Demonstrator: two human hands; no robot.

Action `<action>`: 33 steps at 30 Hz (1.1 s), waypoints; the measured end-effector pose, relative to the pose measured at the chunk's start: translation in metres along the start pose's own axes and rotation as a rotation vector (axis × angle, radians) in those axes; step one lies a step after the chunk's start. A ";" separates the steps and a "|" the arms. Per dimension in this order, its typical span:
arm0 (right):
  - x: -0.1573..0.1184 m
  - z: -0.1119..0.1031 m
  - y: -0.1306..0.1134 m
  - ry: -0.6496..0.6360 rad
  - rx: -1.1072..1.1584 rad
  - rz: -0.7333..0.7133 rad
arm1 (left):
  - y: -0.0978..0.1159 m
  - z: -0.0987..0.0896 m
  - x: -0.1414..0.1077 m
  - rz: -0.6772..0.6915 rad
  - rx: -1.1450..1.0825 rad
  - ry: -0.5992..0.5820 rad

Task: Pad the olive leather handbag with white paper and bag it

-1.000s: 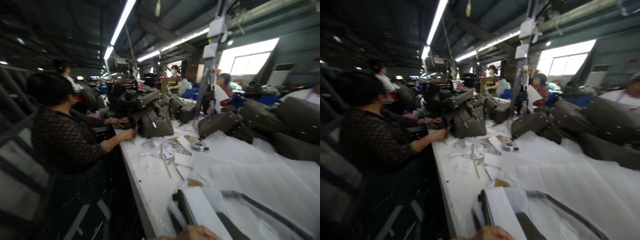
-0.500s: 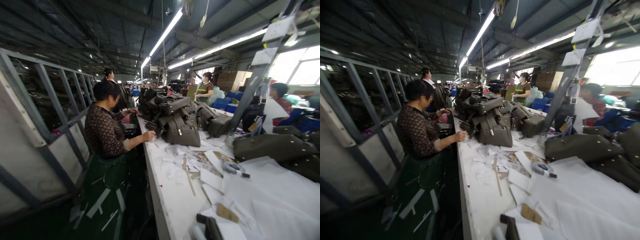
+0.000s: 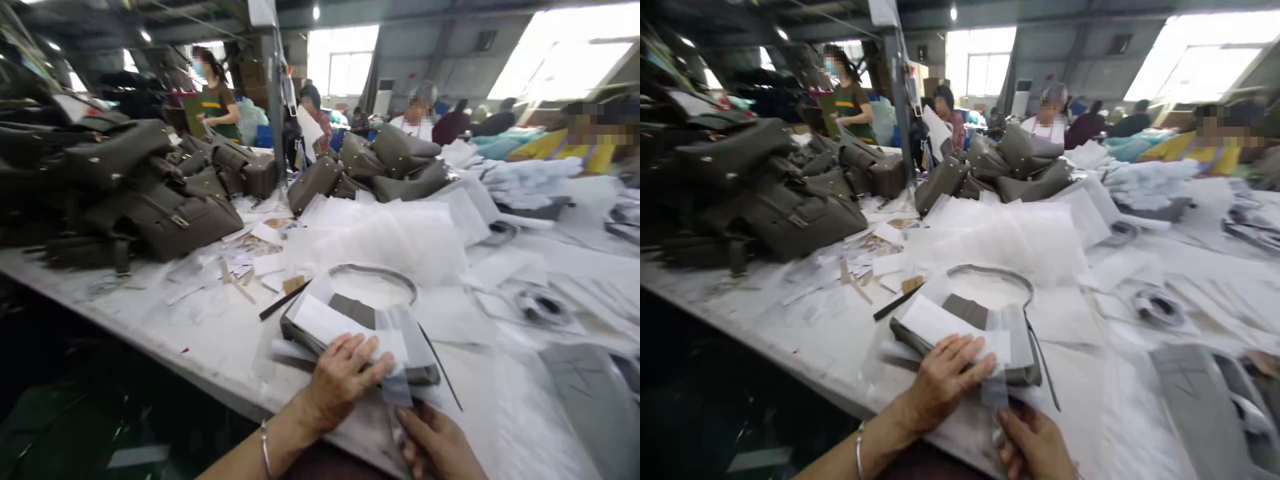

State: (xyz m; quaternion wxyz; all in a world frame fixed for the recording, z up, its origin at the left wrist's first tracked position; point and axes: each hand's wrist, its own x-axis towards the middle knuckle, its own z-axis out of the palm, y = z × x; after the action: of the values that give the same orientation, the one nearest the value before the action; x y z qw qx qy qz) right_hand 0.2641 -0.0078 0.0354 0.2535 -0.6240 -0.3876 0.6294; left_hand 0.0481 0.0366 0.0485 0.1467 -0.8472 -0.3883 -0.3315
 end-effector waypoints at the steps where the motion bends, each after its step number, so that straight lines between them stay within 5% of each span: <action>1: -0.001 0.001 0.004 0.026 0.059 -0.005 | -0.001 -0.001 0.000 0.014 0.000 -0.013; 14: -0.016 0.021 0.009 -0.003 0.332 0.054 | 0.002 0.004 -0.007 0.099 0.072 -0.098; 17: -0.022 0.021 0.012 -0.048 0.243 0.070 | 0.003 0.005 -0.010 0.096 0.066 -0.102; 20: -0.034 0.006 0.004 -0.146 -0.083 0.033 | 0.004 0.007 -0.014 0.117 0.075 -0.129; 22: -0.041 -0.011 -0.017 -0.132 -0.329 -0.070 | 0.004 0.008 -0.015 0.128 0.090 -0.141; 25: -0.039 -0.030 -0.068 0.069 -0.577 -0.409 | 0.005 0.008 -0.016 0.127 0.105 -0.135; 29: 0.007 -0.020 -0.129 0.237 -0.890 -0.923 | 0.005 0.008 -0.014 0.136 0.114 -0.096; 33: 0.064 0.004 -0.145 0.243 -1.335 -0.909 | 0.005 0.012 -0.015 0.126 0.121 -0.048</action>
State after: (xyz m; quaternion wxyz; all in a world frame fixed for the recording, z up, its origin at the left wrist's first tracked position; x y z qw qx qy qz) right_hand 0.2301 0.1257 0.1135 0.0993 -0.4893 -0.8659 0.0298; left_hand 0.0506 0.0311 0.0295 0.2089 -0.8673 -0.3569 -0.2772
